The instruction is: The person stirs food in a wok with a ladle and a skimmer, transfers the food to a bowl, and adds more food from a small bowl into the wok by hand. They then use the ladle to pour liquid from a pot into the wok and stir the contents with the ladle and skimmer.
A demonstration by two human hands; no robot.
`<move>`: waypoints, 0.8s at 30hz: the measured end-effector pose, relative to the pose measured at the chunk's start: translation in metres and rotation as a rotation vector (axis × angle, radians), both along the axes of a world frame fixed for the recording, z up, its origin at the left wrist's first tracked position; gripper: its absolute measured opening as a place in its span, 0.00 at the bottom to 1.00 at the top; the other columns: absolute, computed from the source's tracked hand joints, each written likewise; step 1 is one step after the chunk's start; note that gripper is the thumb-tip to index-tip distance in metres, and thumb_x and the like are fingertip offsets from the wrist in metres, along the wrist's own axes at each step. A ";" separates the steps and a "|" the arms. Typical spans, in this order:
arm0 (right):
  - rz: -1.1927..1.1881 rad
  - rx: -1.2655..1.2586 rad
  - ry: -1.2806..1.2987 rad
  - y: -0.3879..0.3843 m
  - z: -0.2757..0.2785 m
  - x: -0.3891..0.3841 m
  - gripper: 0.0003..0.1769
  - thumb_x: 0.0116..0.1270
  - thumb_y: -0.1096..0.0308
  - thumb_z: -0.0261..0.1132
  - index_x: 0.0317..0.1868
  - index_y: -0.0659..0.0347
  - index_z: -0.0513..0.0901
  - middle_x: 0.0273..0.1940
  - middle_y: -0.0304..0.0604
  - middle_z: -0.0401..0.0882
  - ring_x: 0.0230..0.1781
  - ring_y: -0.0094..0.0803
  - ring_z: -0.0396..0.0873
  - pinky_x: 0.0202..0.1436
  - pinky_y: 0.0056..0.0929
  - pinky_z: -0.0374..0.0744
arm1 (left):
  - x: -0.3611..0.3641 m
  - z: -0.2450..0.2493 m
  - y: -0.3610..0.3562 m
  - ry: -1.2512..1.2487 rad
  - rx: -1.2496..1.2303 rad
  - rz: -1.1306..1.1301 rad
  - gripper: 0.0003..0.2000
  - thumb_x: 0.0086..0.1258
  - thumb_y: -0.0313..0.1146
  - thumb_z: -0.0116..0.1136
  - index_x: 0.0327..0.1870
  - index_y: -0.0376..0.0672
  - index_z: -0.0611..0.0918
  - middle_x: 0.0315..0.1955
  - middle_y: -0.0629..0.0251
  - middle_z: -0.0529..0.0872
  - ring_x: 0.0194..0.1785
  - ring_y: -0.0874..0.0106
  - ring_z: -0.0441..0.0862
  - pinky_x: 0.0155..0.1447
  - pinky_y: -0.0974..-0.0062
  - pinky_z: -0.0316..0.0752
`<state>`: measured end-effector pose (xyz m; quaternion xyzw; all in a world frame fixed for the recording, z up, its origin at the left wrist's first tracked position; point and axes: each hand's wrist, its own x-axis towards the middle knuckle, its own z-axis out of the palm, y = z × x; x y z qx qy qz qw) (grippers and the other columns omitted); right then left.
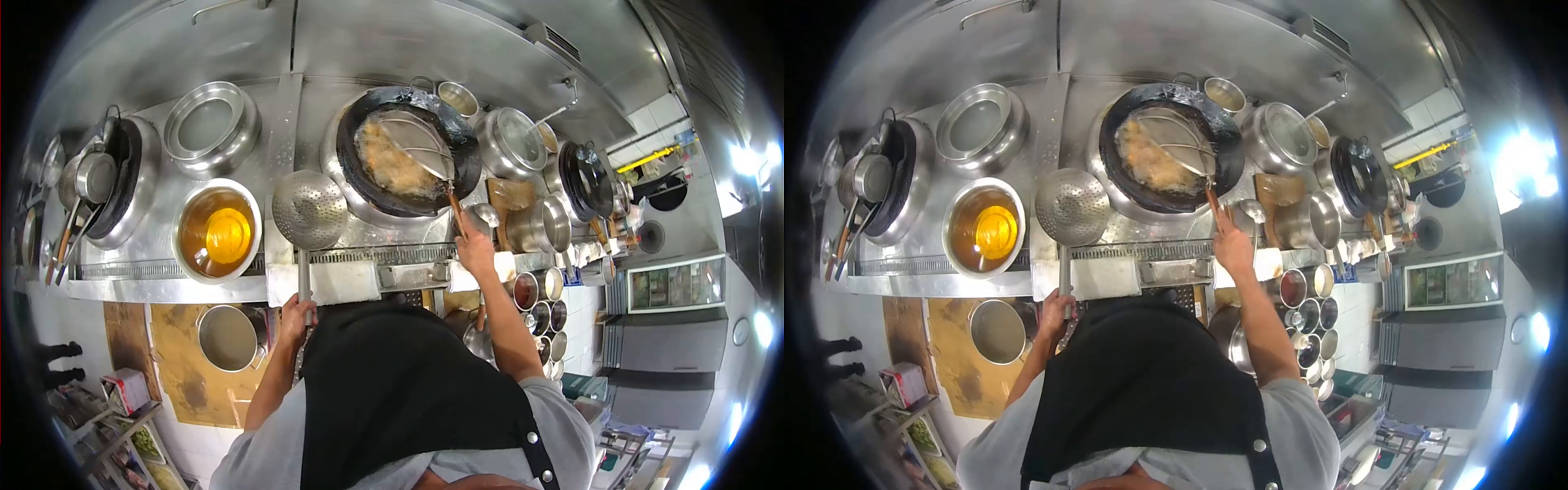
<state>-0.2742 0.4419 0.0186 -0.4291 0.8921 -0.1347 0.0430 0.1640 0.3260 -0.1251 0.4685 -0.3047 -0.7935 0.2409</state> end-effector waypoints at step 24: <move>0.383 0.163 -0.065 0.082 0.023 -0.041 0.43 0.62 0.57 0.69 0.77 0.55 0.69 0.42 0.63 0.87 0.46 0.62 0.85 0.53 0.55 0.82 | 0.016 -0.110 0.266 -0.631 -0.078 0.173 0.21 0.71 0.38 0.65 0.59 0.35 0.82 0.31 0.62 0.85 0.26 0.72 0.82 0.27 0.73 0.79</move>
